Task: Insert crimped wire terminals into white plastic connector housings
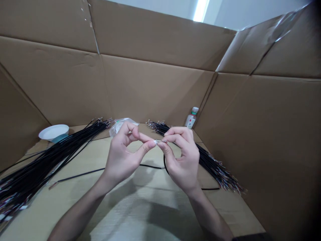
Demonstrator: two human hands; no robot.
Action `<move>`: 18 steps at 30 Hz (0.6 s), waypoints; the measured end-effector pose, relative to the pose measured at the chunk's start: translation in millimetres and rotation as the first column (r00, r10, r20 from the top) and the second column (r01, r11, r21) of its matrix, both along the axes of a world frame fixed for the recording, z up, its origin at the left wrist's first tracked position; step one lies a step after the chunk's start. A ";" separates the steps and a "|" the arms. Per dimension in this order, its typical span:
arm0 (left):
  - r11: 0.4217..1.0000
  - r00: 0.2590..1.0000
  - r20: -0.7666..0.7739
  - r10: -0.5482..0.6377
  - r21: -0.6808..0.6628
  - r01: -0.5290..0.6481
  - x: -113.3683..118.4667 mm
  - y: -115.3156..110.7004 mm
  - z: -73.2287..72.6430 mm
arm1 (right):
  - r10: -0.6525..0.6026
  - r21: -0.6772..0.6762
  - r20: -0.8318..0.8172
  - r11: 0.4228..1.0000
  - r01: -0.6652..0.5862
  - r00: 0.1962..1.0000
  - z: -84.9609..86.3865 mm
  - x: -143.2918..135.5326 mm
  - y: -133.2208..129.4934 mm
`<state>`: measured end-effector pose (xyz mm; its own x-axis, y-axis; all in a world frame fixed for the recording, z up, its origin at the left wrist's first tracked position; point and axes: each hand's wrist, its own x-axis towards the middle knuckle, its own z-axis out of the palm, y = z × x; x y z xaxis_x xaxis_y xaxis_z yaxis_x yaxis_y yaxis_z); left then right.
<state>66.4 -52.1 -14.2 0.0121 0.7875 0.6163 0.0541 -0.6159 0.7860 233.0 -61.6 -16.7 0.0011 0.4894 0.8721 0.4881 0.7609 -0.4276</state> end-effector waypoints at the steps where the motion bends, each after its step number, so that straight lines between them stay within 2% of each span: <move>1: 0.999 0.999 0.032 -0.030 -0.012 0.030 0.5 -0.7 0.6 | 0.030 -0.025 -0.013 0.999 -0.031 0.999 1.5 1.8 -0.5; 3: 0.992 0.987 0.106 -0.120 -0.031 0.124 2.1 -0.8 0.5 | 0.121 -0.107 -0.065 0.986 -0.127 0.991 4.8 7.0 -1.2; 6: 0.962 0.947 0.191 -0.257 -0.047 0.270 5.4 1.3 -1.6 | 0.258 -0.215 -0.165 0.932 -0.290 0.952 9.3 15.1 -1.5; 8: 0.953 0.935 0.209 -0.286 -0.034 0.300 7.4 2.1 -3.1 | 0.296 -0.241 -0.196 0.910 -0.338 0.935 11.1 18.1 -1.9; 11: 0.973 0.959 0.169 -0.227 0.000 0.231 8.5 0.5 -4.5 | 0.270 -0.239 -0.171 0.921 -0.306 0.947 12.0 16.9 -4.5; 15: 0.995 0.993 0.076 -0.086 0.052 0.082 6.6 -3.9 -4.4 | 0.152 -0.165 -0.068 0.973 -0.162 0.986 11.6 11.3 -8.3; 18: 0.997 0.997 0.039 -0.061 0.057 0.059 4.8 -4.9 -2.9 | 0.141 -0.156 -0.024 0.977 -0.143 0.990 11.9 10.7 -7.7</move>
<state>71.2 -57.0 -17.0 0.0320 0.7504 0.6602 -0.0154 -0.6601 0.7510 243.7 -69.4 -4.8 -0.0676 0.6165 0.7845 0.3733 0.7448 -0.5531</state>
